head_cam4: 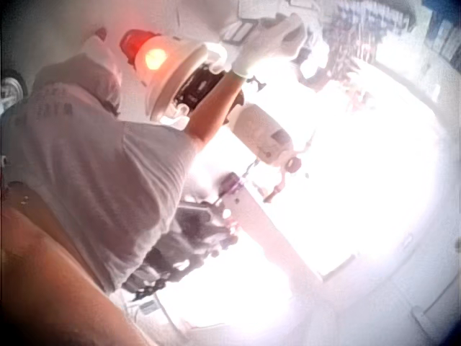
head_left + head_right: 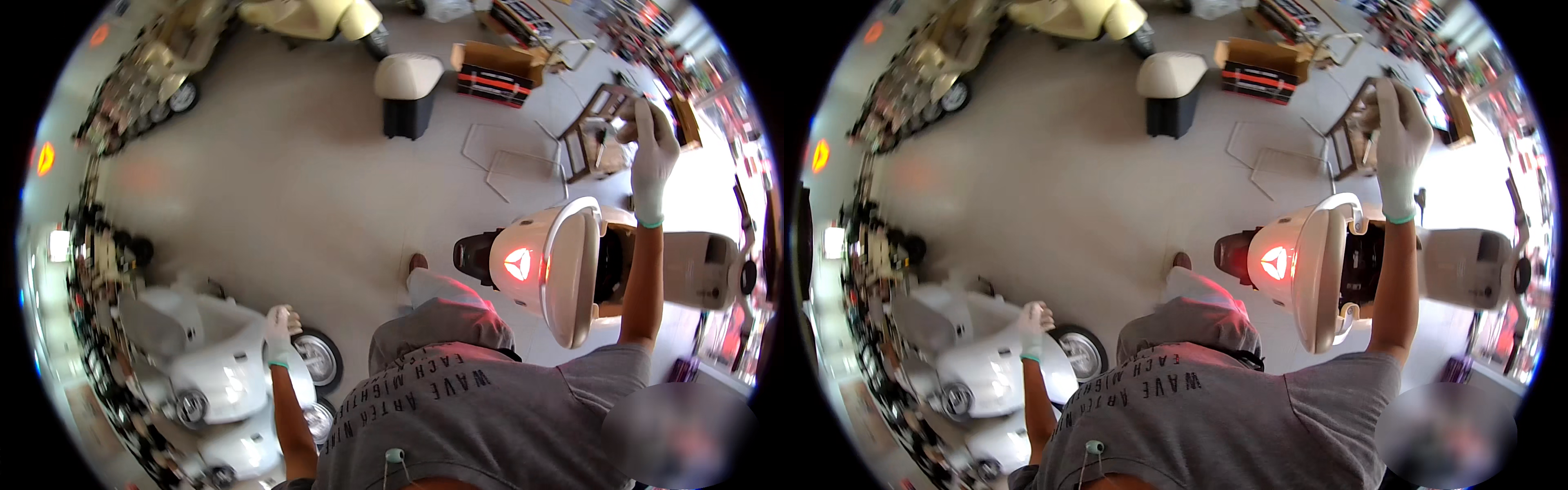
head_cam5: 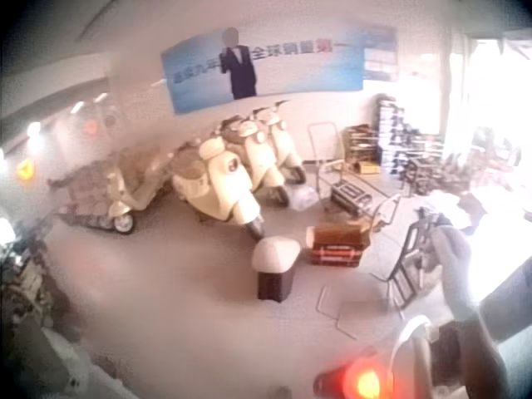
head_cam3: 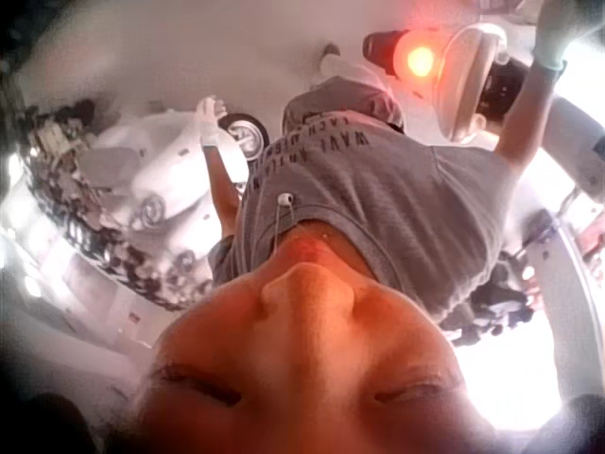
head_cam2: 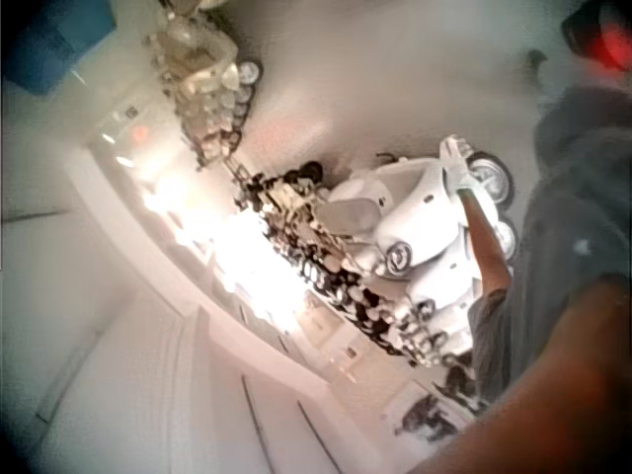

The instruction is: The person assembles the body panels of a beige electric scooter in a workshop. They align and secure the floorboard and side panels using a cordless impact driver and a manual screwdriver. The person works on the scooter's under-seat area and side fairings, fastening screws to attach the plastic components.

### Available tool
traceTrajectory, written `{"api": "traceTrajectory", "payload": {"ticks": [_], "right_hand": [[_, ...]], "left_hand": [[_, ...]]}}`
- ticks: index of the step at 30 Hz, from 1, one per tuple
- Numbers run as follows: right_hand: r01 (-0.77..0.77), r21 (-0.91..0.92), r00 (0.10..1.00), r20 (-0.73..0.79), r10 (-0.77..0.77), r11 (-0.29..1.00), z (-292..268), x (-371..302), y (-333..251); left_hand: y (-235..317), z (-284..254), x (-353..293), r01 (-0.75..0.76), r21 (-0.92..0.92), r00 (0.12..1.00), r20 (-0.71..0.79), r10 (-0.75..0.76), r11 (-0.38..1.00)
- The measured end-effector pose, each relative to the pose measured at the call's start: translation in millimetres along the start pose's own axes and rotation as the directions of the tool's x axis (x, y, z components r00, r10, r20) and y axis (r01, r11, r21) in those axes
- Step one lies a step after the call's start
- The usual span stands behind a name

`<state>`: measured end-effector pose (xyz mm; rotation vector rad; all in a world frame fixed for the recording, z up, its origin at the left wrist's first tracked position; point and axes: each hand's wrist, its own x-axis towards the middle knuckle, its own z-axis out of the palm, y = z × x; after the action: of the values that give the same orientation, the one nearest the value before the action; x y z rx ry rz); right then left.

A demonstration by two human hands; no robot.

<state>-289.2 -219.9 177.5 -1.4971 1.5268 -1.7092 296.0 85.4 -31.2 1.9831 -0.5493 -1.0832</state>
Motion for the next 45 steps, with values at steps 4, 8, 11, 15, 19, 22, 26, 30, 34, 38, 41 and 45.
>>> {"api": "traceTrajectory", "payload": {"ticks": [4, 8, 11, 15, 19, 22, 26, 30, 34, 38, 41, 45], "right_hand": [[-0.021, -0.148, 0.998, -0.058, 0.012, 0.989, 23, 43, -11], [-0.110, -0.271, 0.969, -0.244, 0.042, 0.956, 32, 73, -13], [-0.194, -0.236, 0.914, -0.396, 0.088, 0.952, 20, 83, 1], [-0.341, -0.310, 0.815, -0.568, 0.115, 0.888, 28, 86, 7], [-0.473, -0.271, 0.692, -0.704, 0.162, 0.838, 20, 75, 10], [-0.559, -0.347, 0.639, -0.759, 0.124, 0.753, 9, 58, -5], [-0.640, -0.340, 0.516, -0.855, 0.058, 0.689, -24, 43, -8], [-0.656, -0.287, 0.443, -0.895, 0.049, 0.698, -61, 55, 23], [-0.687, -0.258, 0.413, -0.908, 0.072, 0.680, -87, 81, 46], [-0.703, -0.181, 0.357, -0.926, 0.121, 0.688, -100, 94, 61], [-0.754, -0.103, 0.266, -0.951, 0.158, 0.649, -106, 103, 76], [-0.790, 0.002, 0.165, -0.962, 0.216, 0.613, -131, 127, 117]], "left_hand": [[-36, -7, 91, 0.180, 0.184, 0.975, 0.095, -0.199, 0.966], [-101, -66, 187, 0.370, 0.300, 0.898, 0.127, -0.422, 0.879], [-94, -89, 302, 0.440, 0.339, 0.863, 0.095, -0.496, 0.831], [61, -11, 426, 0.299, 0.530, 0.895, 0.133, -0.427, 0.793], [226, 113, 568, -0.065, 0.595, 0.857, 0.445, -0.260, 0.801], [335, 264, 613, -0.048, 0.382, 0.797, 0.571, -0.195, 0.923], [425, 457, 582, -0.123, 0.302, 0.595, 0.785, -0.174, 0.945], [433, 583, 507, -0.365, 0.332, 0.466, 0.874, -0.138, 0.870], [432, 662, 455, -0.631, 0.396, 0.362, 0.911, -0.199, 0.667], [433, 732, 471, -0.683, 0.525, 0.371, 0.849, -0.378, 0.509], [448, 802, 452, -0.796, 0.519, 0.378, 0.828, -0.413, 0.312], [463, 920, 442, -0.898, 0.345, 0.250, 0.910, -0.331, 0.273]]}}
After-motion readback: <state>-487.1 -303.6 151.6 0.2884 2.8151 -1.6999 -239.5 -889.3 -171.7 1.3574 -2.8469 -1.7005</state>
